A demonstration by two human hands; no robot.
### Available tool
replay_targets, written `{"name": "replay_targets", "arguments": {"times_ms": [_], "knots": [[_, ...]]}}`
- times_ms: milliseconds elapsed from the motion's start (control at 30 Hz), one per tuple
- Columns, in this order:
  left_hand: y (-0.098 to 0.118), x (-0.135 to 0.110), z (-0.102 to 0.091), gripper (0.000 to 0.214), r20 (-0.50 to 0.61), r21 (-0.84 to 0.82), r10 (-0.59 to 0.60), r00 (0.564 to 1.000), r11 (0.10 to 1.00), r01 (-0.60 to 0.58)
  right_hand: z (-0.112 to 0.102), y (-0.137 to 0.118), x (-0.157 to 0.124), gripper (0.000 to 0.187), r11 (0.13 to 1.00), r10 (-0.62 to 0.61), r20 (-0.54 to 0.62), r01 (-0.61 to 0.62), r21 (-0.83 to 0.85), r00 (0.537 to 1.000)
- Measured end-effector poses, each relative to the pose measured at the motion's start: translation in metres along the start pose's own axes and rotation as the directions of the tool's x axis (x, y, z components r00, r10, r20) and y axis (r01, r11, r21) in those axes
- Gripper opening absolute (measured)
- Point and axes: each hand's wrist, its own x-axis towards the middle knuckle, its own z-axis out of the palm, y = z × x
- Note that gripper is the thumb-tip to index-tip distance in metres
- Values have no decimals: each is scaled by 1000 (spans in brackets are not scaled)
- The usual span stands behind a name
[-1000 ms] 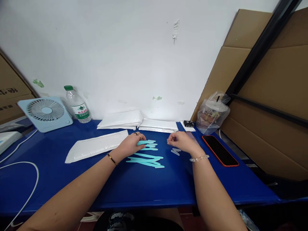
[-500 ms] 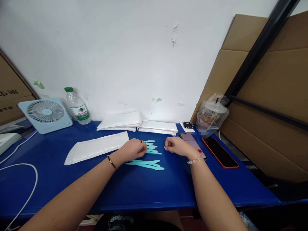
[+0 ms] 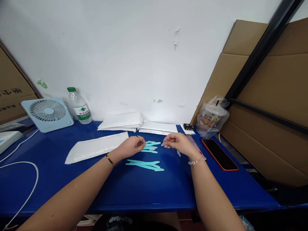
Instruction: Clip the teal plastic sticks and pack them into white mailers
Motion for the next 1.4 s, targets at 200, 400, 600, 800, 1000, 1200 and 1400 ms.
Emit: {"name": "replay_targets", "arguments": {"times_ms": [200,400,600,800,1000,1200,1400], "knots": [[0,0,-1,23,-10,-80,-44,999,996,43,0,0,3,35,992,-21,-179,43,121,984],[-2,0,-1,24,-21,-119,-37,999,992,35,9,-6,6,38,986,-10,-198,43,163,980],[-2,1,0,25,-24,-146,-15,1000,989,11,28,-7,10,39,986,1,-127,20,164,992],[-4,2,2,25,-5,-7,-25,1000,1000,25,17,0,10,35,990,0,-189,-27,-139,982],[-8,1,3,13,16,237,-5,1000,971,1,-7,15,8,14,744,3,-213,-144,-653,977],[10,-6,3,33,253,133,133,958,976,-171,9,23,18,8,578,44,-196,-185,-795,980],[15,-9,11,10,330,160,80,941,977,-140,7,19,13,12,831,-32,-172,-69,-552,985]]}}
